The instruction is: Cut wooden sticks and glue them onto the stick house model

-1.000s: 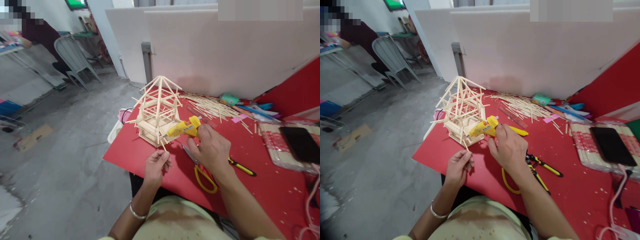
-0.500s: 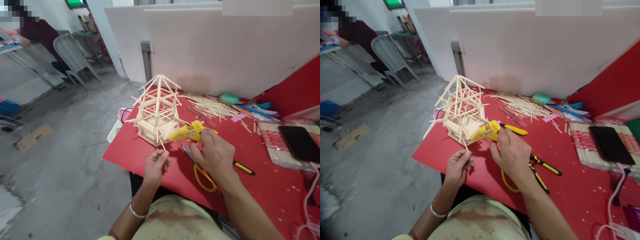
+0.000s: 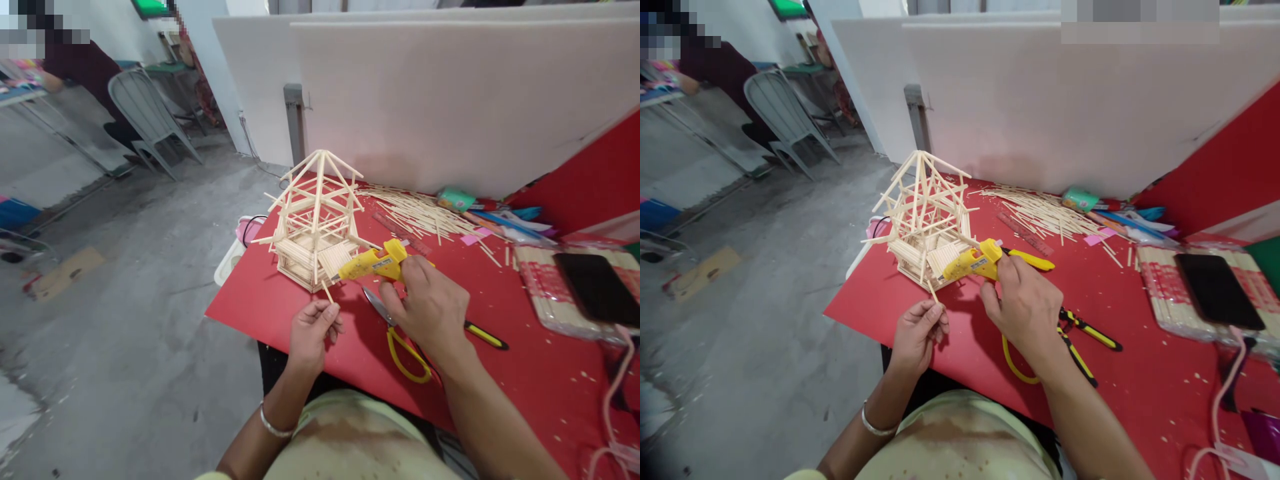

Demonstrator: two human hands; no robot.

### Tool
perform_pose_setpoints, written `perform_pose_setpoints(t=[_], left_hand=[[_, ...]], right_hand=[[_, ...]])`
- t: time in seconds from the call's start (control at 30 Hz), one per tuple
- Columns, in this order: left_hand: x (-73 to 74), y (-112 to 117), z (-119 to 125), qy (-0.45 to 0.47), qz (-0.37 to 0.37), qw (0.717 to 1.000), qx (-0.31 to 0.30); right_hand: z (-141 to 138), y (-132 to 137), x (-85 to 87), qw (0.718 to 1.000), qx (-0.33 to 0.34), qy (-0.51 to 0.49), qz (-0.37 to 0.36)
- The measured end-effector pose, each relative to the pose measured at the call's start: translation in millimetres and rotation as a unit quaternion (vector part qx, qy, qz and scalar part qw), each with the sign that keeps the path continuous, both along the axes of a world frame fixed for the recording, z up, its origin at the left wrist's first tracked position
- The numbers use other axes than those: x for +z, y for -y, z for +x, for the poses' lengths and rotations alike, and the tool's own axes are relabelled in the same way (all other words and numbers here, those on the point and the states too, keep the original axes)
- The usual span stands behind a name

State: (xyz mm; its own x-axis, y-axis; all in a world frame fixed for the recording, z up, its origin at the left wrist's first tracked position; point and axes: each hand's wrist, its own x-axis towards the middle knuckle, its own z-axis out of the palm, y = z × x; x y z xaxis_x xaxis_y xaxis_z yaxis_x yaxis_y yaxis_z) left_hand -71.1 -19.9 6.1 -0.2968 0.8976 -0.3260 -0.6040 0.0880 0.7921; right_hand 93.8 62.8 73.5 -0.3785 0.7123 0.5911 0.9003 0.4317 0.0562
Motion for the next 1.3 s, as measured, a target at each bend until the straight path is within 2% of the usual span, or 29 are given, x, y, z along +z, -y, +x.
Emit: perform_pose_setpoints(t=[0.27,0.5,0.77,1.07,1.13,1.2,1.3], left_hand=[[-7.0,2,-2,-0.006,-0.007,1.000,-0.001],[-1.4,2,-2,-0.005,-0.013,1.000,0.003],[-6.9,4,-3,-0.009,-0.012,1.000,0.006],[0.0,4,-1,-0.009,-0.005,1.000,0.002],[0.0,5,-1,-0.012,-0.004,1.000,-0.001],[0.3,5,-1,-0.015,-0.003,1.000,0.000],[3.2,4,0,-0.019,-0.012,1.000,0.006]], right_hand=[[-5,-3,1.5,1.000,0.006,-0.003,-0.002],[-14,-11,0.9,1.000,0.003,-0.015,0.002],[-18,-13,0.1,1.000,0.005,-0.021,-0.004],[-23,-16,-3.4,0.999,-0.007,-0.050,-0.005],[-13,-15,-2.3,0.997,-0.025,-0.070,-0.014],[12,-17,-2.8,0.993,-0.064,-0.094,-0.043],[85,-32,-14.7,0.977,-0.143,-0.103,-0.123]])
